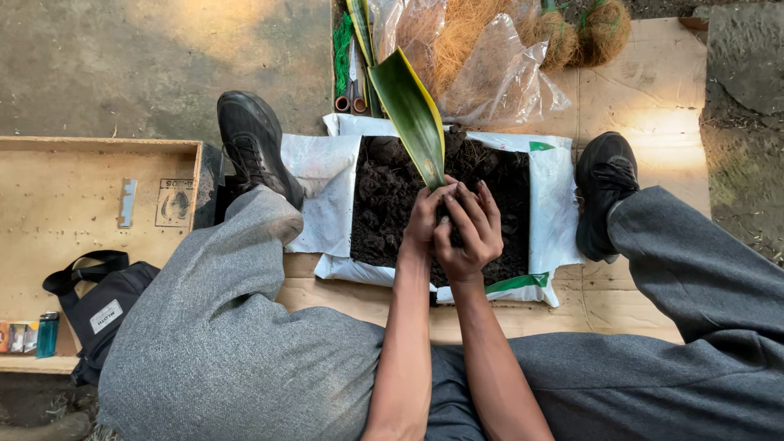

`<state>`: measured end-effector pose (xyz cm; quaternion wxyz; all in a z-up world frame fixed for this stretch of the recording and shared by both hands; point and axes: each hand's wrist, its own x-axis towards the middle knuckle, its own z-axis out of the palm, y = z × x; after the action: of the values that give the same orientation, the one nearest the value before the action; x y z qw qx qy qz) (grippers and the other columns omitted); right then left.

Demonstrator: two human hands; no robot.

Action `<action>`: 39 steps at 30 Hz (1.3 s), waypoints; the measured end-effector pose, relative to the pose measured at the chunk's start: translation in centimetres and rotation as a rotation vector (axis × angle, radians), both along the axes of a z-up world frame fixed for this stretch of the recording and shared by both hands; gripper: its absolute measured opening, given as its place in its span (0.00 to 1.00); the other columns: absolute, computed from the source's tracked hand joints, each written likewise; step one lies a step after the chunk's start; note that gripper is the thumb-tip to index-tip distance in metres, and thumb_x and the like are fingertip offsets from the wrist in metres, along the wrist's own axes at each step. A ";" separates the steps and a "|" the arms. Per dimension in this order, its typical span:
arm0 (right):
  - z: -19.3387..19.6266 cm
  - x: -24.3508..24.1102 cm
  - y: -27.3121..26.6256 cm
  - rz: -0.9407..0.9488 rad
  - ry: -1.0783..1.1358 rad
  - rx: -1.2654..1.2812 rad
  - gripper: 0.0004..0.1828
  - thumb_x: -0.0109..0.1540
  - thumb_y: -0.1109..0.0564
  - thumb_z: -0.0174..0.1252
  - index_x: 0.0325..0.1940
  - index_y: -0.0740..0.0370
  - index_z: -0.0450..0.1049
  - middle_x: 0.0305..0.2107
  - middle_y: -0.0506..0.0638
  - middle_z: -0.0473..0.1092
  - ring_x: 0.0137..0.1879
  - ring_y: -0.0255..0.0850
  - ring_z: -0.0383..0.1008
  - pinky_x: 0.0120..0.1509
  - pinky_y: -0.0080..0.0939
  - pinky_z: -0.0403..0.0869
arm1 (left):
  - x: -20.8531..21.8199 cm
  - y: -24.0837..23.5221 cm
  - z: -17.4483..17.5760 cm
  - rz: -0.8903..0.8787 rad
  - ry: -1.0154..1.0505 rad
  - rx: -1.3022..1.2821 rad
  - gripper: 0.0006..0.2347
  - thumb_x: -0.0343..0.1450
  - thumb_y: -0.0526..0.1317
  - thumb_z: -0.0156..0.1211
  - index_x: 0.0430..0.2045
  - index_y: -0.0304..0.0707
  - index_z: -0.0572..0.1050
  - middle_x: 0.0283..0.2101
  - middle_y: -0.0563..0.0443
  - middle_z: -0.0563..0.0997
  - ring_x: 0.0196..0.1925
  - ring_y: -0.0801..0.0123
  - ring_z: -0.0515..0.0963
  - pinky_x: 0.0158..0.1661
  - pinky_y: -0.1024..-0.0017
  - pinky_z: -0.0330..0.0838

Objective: The person sits on the ground and packs soil around the base of a plant with a single long leaf. They repeatedly press and shape the soil by hand to secure the plant in place.

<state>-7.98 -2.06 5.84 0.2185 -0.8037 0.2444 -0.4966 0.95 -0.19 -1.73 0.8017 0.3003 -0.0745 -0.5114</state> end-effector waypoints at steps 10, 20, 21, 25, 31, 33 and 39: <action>1.7 -0.1 -1.0 0.022 -0.057 0.213 0.22 0.63 0.52 0.55 0.56 0.65 0.79 0.62 0.62 0.72 0.73 0.63 0.67 0.80 0.61 0.60 | -0.7 0.9 4.6 0.071 0.058 -0.039 0.11 0.75 0.44 0.57 0.44 0.35 0.75 0.38 0.50 0.79 0.37 0.71 0.80 0.37 0.74 0.77; 0.9 0.1 0.3 -0.043 0.003 0.248 0.29 0.64 0.55 0.40 0.66 0.68 0.72 0.61 0.61 0.73 0.74 0.61 0.67 0.79 0.56 0.66 | -0.4 0.3 1.0 0.023 0.011 0.033 0.05 0.72 0.30 0.58 0.39 0.32 0.75 0.37 0.47 0.81 0.40 0.68 0.81 0.42 0.73 0.77; 0.8 0.1 0.2 -0.039 0.007 0.260 0.29 0.65 0.55 0.40 0.66 0.68 0.72 0.61 0.61 0.72 0.75 0.61 0.67 0.79 0.55 0.66 | -0.6 0.3 1.1 0.043 0.055 0.036 0.05 0.71 0.29 0.58 0.39 0.33 0.75 0.37 0.48 0.81 0.40 0.68 0.82 0.42 0.73 0.77; 1.3 0.3 -0.9 0.001 -0.041 0.305 0.28 0.66 0.52 0.45 0.66 0.69 0.73 0.65 0.63 0.70 0.77 0.61 0.64 0.80 0.58 0.64 | -1.0 -0.2 2.6 0.138 0.068 0.075 0.05 0.74 0.35 0.57 0.39 0.32 0.76 0.36 0.46 0.82 0.37 0.67 0.82 0.39 0.72 0.78; 1.2 0.1 0.1 0.047 -0.076 0.177 0.23 0.60 0.53 0.62 0.58 0.63 0.77 0.59 0.64 0.70 0.68 0.58 0.69 0.73 0.56 0.70 | -0.7 0.2 1.9 0.153 0.112 -0.004 0.06 0.74 0.37 0.55 0.36 0.32 0.76 0.39 0.47 0.83 0.41 0.69 0.82 0.46 0.73 0.79; 0.7 0.0 0.4 0.001 -0.031 0.114 0.23 0.55 0.56 0.66 0.54 0.61 0.79 0.53 0.61 0.73 0.60 0.55 0.72 0.66 0.53 0.72 | -0.5 0.2 0.6 0.138 0.127 -0.017 0.05 0.74 0.36 0.57 0.37 0.34 0.76 0.36 0.50 0.80 0.38 0.70 0.80 0.42 0.72 0.76; -0.4 0.2 0.6 -0.156 0.006 0.122 0.15 0.52 0.61 0.62 0.42 0.59 0.84 0.45 0.55 0.75 0.52 0.51 0.72 0.57 0.49 0.73 | -0.8 -0.6 -0.4 0.085 0.040 0.109 0.06 0.74 0.38 0.59 0.37 0.34 0.75 0.37 0.53 0.77 0.40 0.75 0.77 0.44 0.76 0.74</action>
<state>-7.83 -1.49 5.46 0.2271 -0.7688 0.3369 -0.4938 0.14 -0.78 -2.09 0.8066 0.3361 -0.0178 -0.4859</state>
